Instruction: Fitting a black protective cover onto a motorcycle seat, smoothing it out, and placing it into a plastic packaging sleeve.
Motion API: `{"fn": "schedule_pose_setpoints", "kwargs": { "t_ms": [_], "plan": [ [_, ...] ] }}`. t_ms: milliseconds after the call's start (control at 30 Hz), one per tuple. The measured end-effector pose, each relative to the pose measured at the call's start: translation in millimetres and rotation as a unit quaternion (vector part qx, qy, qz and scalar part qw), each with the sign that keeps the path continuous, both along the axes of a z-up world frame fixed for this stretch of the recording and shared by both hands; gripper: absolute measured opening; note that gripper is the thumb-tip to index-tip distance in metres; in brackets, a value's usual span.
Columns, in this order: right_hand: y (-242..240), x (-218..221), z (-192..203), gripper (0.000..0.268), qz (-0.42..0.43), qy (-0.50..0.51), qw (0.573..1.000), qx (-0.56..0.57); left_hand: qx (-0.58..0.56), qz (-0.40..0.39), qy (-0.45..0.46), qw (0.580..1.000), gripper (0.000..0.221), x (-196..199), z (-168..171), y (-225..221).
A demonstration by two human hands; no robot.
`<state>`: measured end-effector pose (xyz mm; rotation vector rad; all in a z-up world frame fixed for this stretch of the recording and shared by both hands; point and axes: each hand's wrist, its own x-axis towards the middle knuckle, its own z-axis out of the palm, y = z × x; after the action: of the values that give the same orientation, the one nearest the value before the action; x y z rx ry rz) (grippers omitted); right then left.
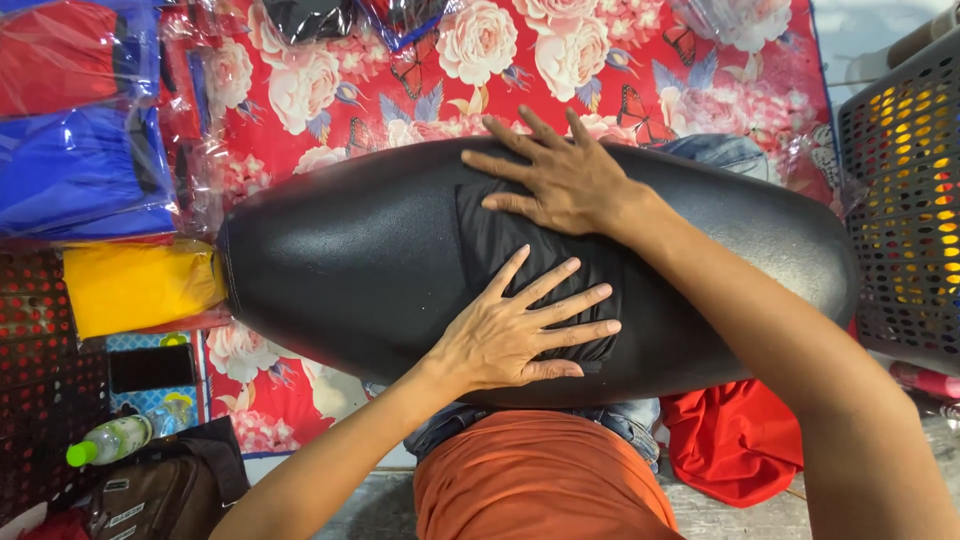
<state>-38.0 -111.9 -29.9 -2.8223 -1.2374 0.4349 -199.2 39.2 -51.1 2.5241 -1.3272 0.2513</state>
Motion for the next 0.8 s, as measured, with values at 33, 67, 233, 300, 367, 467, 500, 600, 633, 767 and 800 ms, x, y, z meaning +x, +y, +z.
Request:
{"fn": "schedule_pose_setpoints", "kwargs": {
  "t_ms": [33, 67, 233, 300, 367, 467, 500, 600, 633, 767, 800],
  "plan": [
    [3, 8, 5, 0.079, 0.007, 0.052, 0.998, -0.039, 0.016, -0.011, 0.001, 1.000, 0.057, 2, 9, 2],
    [5, 14, 1, 0.079, 0.007, 0.056, 0.998, -0.038, 0.017, -0.012, 0.005, 1.000, 0.057, 1, 9, 2],
    [12, 42, 8, 0.093, -0.081, 0.163, 0.983, -0.018, -0.022, -0.015, 0.062, 0.998, 0.054, 3, 16, 3],
    [4, 66, 0, 0.090, -0.103, 0.171, 0.980, -0.006, -0.038, -0.022, 0.067, 0.997, 0.053, 3, 16, 2],
    [-17, 95, -16, 0.088, -0.123, 0.179, 0.976, 0.008, -0.051, -0.026, 0.073, 0.996, 0.052, 1, 17, 2],
    [-78, 153, -55, 0.079, -0.222, 0.192, 0.952, 0.092, -0.059, -0.031, 0.093, 0.993, 0.055, 3, 17, 1],
    [-105, 169, -71, 0.073, -0.258, 0.191, 0.947, 0.028, -0.058, -0.028, 0.096, 0.993, 0.055, 3, 15, 0],
    [-193, 213, -127, 0.043, -0.298, 0.152, 0.941, -0.051, -0.056, -0.041, 0.108, 0.992, 0.054, 6, 17, 1],
    [-222, 229, -147, 0.020, -0.297, 0.113, 0.946, -0.064, -0.053, -0.051, 0.113, 0.991, 0.053, 8, 18, 1],
    [-306, 276, -226, 0.051, -0.355, 0.016, 0.935, -0.023, -0.048, -0.020, -0.015, 0.999, 0.043, 11, -1, 1],
    [-306, 282, -226, 0.048, -0.356, 0.002, 0.935, -0.003, -0.010, -0.031, 0.022, 0.999, 0.050, 10, -6, 1]
  ]
}}
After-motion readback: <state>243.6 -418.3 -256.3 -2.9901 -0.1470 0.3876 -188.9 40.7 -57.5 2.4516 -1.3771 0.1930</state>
